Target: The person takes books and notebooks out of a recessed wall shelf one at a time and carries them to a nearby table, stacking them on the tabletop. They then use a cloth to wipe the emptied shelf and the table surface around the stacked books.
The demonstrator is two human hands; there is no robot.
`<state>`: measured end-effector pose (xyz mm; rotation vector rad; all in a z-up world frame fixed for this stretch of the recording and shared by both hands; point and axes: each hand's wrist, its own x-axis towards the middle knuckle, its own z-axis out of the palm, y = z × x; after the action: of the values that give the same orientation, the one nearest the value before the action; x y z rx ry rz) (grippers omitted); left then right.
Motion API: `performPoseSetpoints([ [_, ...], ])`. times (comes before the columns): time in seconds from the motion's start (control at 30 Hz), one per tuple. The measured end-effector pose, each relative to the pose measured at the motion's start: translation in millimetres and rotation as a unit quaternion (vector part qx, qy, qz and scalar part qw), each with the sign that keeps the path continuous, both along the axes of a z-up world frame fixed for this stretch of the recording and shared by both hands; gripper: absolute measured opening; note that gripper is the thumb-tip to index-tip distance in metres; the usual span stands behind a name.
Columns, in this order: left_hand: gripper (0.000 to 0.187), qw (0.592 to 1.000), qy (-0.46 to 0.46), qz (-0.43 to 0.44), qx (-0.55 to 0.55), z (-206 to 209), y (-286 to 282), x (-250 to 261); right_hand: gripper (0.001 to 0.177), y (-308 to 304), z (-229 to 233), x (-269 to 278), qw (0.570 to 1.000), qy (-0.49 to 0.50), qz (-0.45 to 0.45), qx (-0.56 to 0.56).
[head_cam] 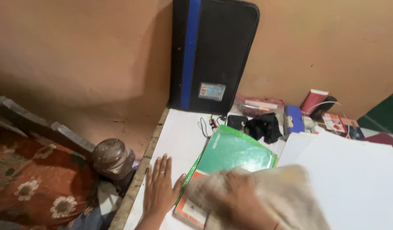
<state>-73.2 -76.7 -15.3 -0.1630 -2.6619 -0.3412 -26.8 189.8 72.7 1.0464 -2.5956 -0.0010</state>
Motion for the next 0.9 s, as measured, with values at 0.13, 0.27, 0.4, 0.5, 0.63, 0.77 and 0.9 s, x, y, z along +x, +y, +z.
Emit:
performPoseSetpoints([
  [0.13,0.081,0.996,-0.091,0.019,-0.016,2,1,-4,0.075,9,-6,-25,0.993,-0.010,0.054,-0.104],
  [0.27,0.078,0.995,-0.100,0.024,-0.019,7,0,-5,0.074,21,12,-73,0.948,-0.010,-0.247,-0.200],
  [0.4,0.072,0.997,-0.068,0.023,-0.003,5,3,-2,0.101,23,15,-49,0.992,-0.078,-0.102,-0.004],
  [0.5,0.074,0.994,-0.101,0.038,-0.012,13,4,-3,0.063,26,27,-36,0.976,-0.061,0.202,-0.061],
  [0.63,0.072,0.988,-0.147,0.049,-0.020,21,6,2,0.055,25,38,-43,0.985,-0.039,-0.014,-0.168],
  [0.77,0.073,0.987,-0.152,0.048,-0.015,23,7,2,0.069,17,33,-44,0.970,-0.074,-0.210,-0.099],
  [0.9,0.072,0.991,-0.121,0.047,-0.019,20,5,1,0.066,23,13,-19,0.986,0.016,0.149,-0.067],
])
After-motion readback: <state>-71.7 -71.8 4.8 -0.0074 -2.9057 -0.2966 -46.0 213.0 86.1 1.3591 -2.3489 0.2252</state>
